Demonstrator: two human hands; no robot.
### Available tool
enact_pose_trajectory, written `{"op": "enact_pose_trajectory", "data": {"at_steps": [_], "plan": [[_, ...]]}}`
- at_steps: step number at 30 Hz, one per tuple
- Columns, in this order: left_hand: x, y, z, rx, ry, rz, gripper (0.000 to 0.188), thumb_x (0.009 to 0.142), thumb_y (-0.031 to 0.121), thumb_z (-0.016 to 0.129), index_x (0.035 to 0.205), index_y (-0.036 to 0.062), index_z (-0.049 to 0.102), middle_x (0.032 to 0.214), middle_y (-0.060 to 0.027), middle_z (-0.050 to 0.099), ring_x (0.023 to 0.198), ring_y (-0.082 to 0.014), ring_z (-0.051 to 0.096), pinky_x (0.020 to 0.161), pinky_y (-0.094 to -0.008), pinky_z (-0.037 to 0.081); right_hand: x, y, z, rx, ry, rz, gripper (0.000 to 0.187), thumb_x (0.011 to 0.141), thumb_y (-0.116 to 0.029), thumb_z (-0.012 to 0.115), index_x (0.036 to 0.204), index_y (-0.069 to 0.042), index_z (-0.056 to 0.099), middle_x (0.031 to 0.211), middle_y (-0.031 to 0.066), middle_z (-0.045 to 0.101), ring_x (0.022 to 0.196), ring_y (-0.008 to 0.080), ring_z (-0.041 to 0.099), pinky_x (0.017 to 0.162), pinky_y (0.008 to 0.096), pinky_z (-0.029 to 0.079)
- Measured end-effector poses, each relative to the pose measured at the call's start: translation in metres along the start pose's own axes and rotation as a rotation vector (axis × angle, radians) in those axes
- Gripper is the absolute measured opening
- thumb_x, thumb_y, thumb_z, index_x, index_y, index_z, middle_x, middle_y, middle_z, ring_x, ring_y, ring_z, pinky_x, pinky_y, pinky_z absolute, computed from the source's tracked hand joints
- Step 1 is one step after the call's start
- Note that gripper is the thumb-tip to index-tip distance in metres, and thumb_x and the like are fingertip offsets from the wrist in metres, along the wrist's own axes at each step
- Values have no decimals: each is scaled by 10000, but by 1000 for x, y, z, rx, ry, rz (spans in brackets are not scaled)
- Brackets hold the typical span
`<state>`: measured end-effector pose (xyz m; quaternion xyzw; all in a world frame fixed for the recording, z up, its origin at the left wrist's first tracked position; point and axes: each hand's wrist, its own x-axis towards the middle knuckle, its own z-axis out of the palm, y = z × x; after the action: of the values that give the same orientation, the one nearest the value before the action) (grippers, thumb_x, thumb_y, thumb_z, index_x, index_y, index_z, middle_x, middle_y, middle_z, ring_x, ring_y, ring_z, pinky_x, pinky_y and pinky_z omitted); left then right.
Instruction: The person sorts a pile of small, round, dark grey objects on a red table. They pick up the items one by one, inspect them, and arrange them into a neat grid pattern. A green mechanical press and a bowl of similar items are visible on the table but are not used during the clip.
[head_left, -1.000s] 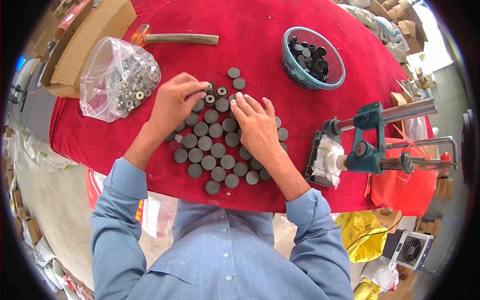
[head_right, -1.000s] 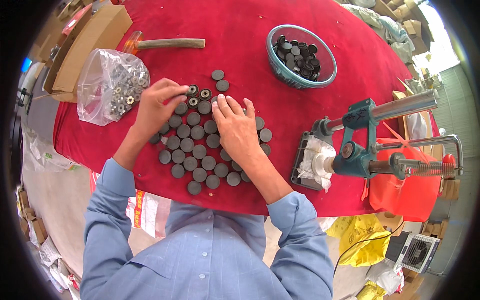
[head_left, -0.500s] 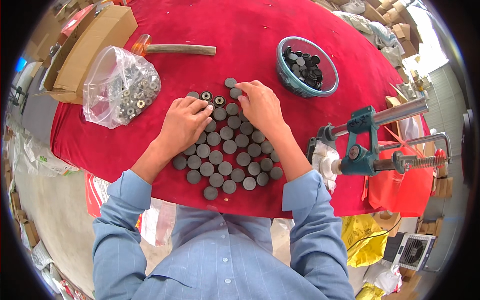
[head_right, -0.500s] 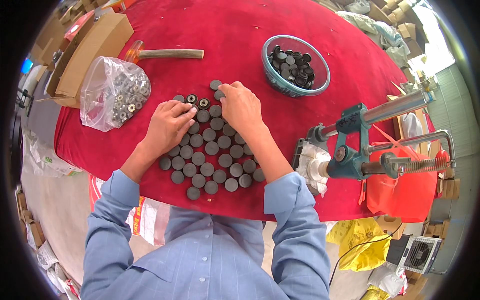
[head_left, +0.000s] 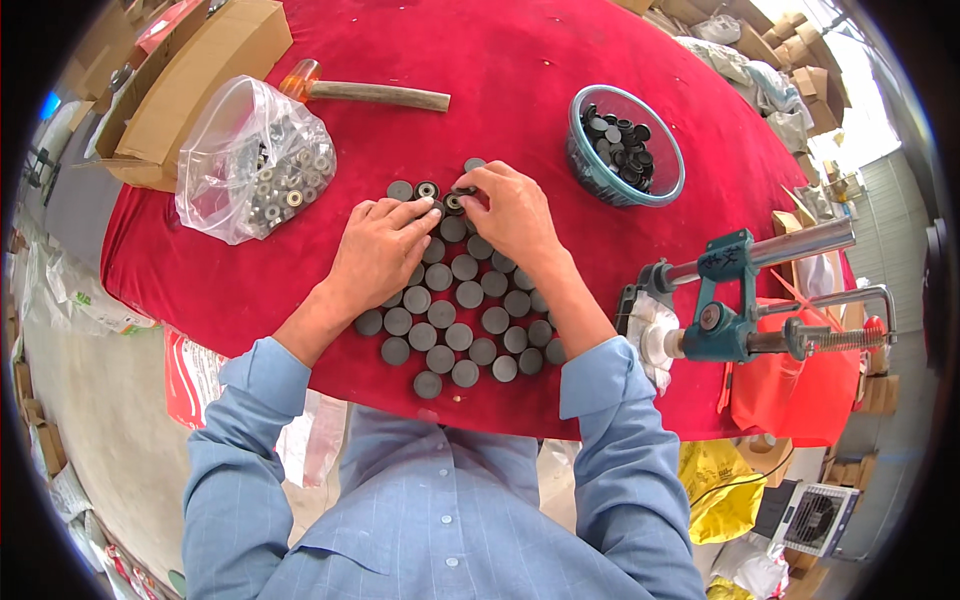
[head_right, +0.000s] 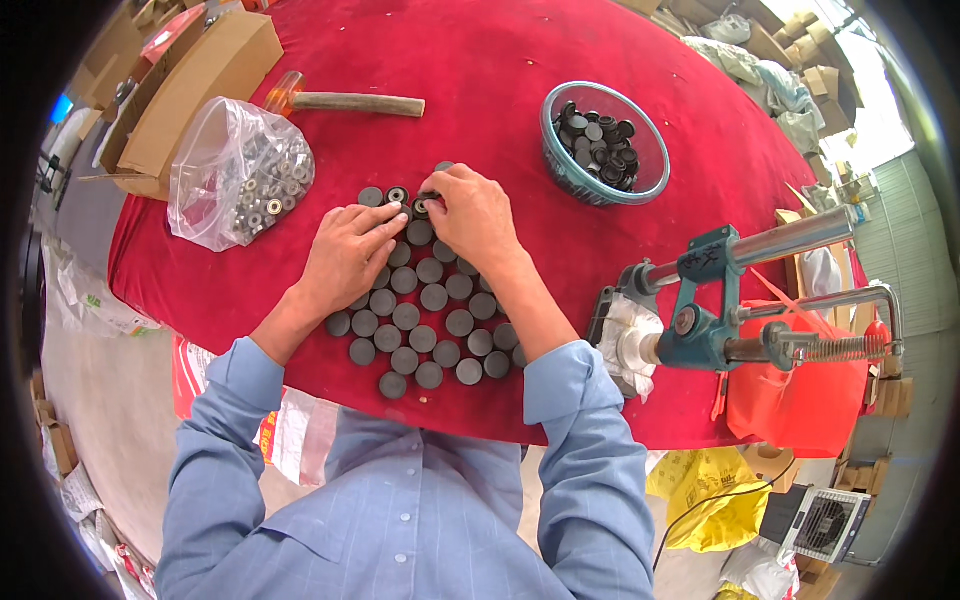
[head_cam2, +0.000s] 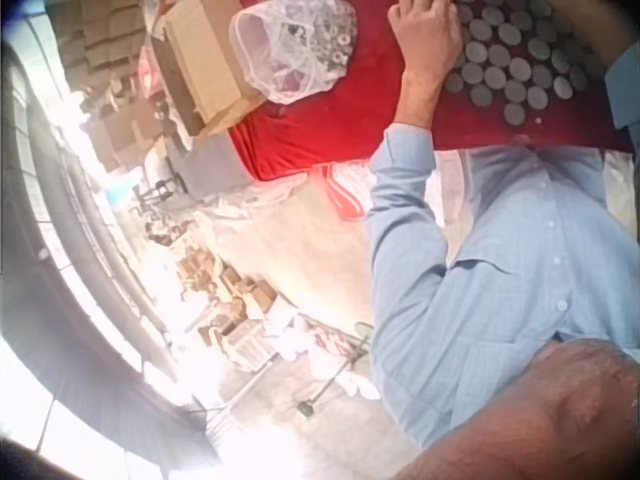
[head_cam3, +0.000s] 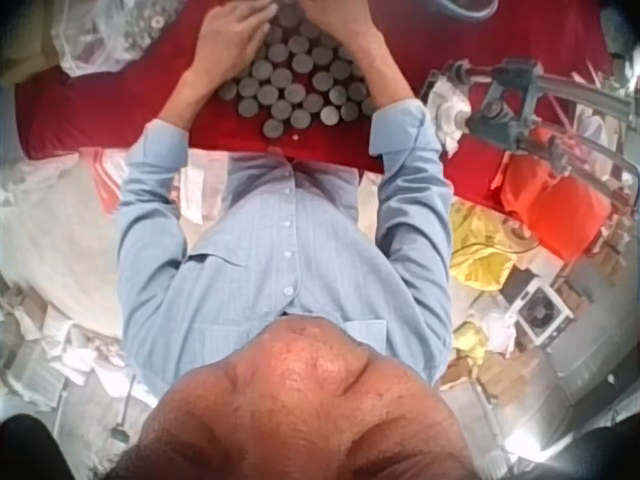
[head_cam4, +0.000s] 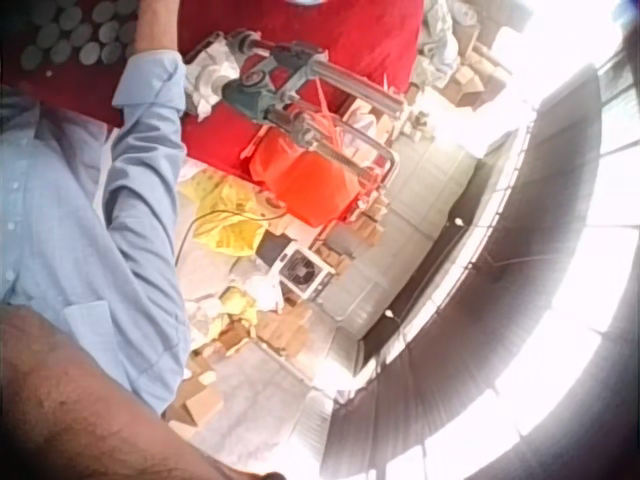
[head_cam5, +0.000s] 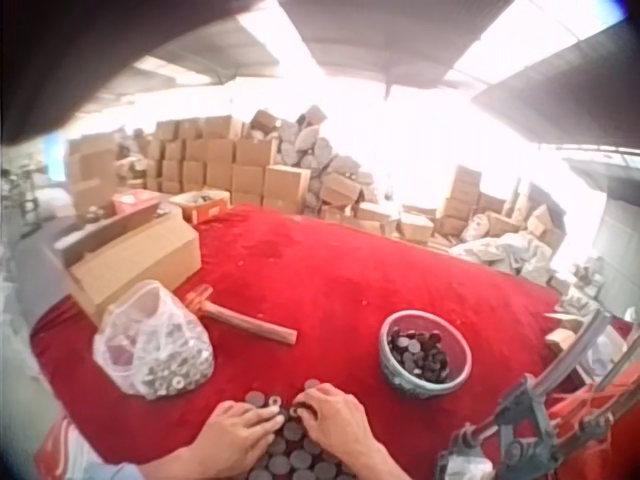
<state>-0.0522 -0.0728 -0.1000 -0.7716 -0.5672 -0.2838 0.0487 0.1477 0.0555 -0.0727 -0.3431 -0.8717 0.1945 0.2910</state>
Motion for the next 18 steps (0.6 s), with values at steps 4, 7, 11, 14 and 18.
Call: {"op": "enact_pose_trajectory", "data": {"at_steps": [4,7,11,14,18], "plan": [[0,0,-1,2,-3,-6,345,972,119,733,1311,71,783,1385,-67,750,1163,-285,685,1055,-480,500,-1,-3,11,-53,5,-76,167,905,-126,812,1063,-72,805,1020,121,733,891,343,748,818,467,602],[-1,-2,0,4,23,-18,321,972,142,742,1282,77,796,1352,-49,767,1123,-261,688,1051,-475,500,-2,-3,16,-29,26,-108,129,914,-122,800,1028,-63,789,1001,121,714,913,368,747,824,493,610],[0,-3,2,-16,35,-18,304,971,152,748,1261,81,803,1333,-41,776,1099,-249,688,1039,-470,505,0,1,18,28,74,-95,129,928,-100,784,1049,-55,793,1024,126,723,922,365,746,845,489,614],[0,-5,0,-15,34,-17,306,968,150,751,1262,83,803,1329,-41,779,1095,-249,688,1034,-466,509,-4,4,22,-14,40,-129,138,938,-75,768,1069,-44,800,1051,118,737,966,349,746,867,481,614],[-2,-2,-1,-42,26,-38,327,959,142,753,1276,78,796,1341,-46,773,1083,-261,683,1039,-469,510,-14,3,22,-94,-8,-159,203,931,-11,728,1120,-35,799,1125,120,756,1024,332,742,900,464,615]]}}
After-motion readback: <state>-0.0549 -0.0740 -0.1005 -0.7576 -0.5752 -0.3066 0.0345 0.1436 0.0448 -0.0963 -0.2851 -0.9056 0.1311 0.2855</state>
